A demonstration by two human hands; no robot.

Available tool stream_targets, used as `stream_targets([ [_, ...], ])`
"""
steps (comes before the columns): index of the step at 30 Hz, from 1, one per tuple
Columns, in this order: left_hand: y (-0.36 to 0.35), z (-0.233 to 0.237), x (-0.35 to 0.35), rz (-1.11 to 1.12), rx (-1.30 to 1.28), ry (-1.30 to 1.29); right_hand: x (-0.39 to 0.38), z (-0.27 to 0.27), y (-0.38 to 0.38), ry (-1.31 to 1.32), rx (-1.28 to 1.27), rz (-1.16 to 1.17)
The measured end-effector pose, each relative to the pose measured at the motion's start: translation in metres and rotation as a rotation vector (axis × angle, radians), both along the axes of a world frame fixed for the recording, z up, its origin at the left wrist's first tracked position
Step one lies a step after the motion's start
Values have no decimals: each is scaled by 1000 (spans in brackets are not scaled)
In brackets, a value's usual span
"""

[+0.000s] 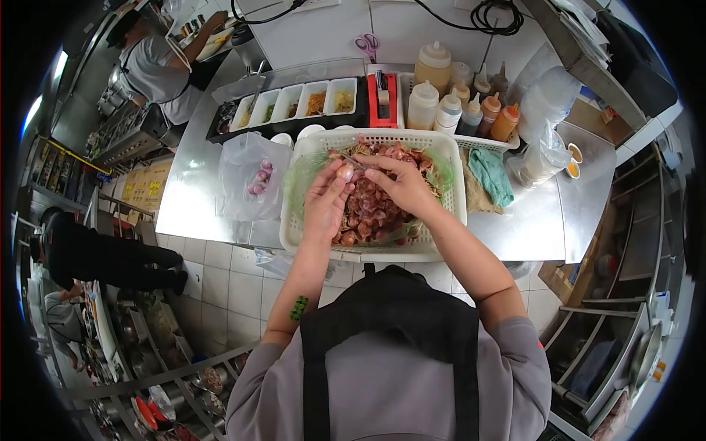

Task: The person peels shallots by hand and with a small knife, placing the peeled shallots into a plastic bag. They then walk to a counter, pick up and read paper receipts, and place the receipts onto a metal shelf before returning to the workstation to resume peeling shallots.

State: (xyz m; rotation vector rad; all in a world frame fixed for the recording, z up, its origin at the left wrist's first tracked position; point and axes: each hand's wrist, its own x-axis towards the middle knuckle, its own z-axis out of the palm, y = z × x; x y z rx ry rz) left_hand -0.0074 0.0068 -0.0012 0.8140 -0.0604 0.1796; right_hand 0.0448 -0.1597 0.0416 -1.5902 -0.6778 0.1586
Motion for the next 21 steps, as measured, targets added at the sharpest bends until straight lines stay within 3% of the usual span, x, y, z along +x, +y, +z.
stream_targets([
  [10, -4, 11, -3, -49, -53, -44, 7, -1, -8, -39, -56, -144],
  [15, -4, 12, -3, -44, -54, -30, 7, 3, -10, 16, -260, -145],
  [21, -1, 11, -1, -46, -119, -17, 2, 0, -3, -85, -28, 14],
])
